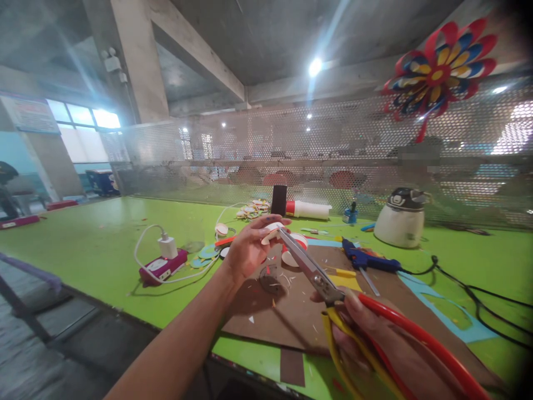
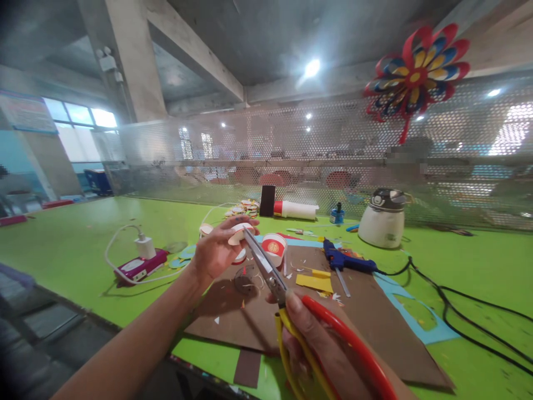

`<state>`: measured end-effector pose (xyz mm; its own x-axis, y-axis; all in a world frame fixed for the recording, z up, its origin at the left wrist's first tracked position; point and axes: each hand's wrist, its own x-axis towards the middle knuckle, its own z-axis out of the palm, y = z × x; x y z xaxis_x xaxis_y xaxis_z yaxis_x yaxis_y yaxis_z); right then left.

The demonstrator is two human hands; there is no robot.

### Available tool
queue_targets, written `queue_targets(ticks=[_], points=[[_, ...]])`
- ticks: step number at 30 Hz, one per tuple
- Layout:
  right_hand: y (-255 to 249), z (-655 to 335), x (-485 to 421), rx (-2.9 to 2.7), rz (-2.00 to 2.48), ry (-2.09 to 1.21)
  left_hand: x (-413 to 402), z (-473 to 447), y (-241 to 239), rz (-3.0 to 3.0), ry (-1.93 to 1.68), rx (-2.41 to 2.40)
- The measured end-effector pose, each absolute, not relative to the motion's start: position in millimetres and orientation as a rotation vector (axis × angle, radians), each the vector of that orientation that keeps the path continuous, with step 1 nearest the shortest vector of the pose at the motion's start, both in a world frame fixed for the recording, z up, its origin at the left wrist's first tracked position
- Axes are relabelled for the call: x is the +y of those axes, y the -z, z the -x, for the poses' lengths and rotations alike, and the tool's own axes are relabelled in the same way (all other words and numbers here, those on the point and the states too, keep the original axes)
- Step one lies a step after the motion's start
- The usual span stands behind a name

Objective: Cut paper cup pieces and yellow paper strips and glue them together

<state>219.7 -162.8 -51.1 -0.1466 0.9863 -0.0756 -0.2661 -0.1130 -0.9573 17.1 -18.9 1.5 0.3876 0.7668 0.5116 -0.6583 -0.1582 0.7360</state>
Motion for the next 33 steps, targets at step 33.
queue_targets(ticks=[33], points=[[3, -214, -160, -1.598, 1.055, -1.32, -9, -7, 2, -1.29, -1.175, 0.139]])
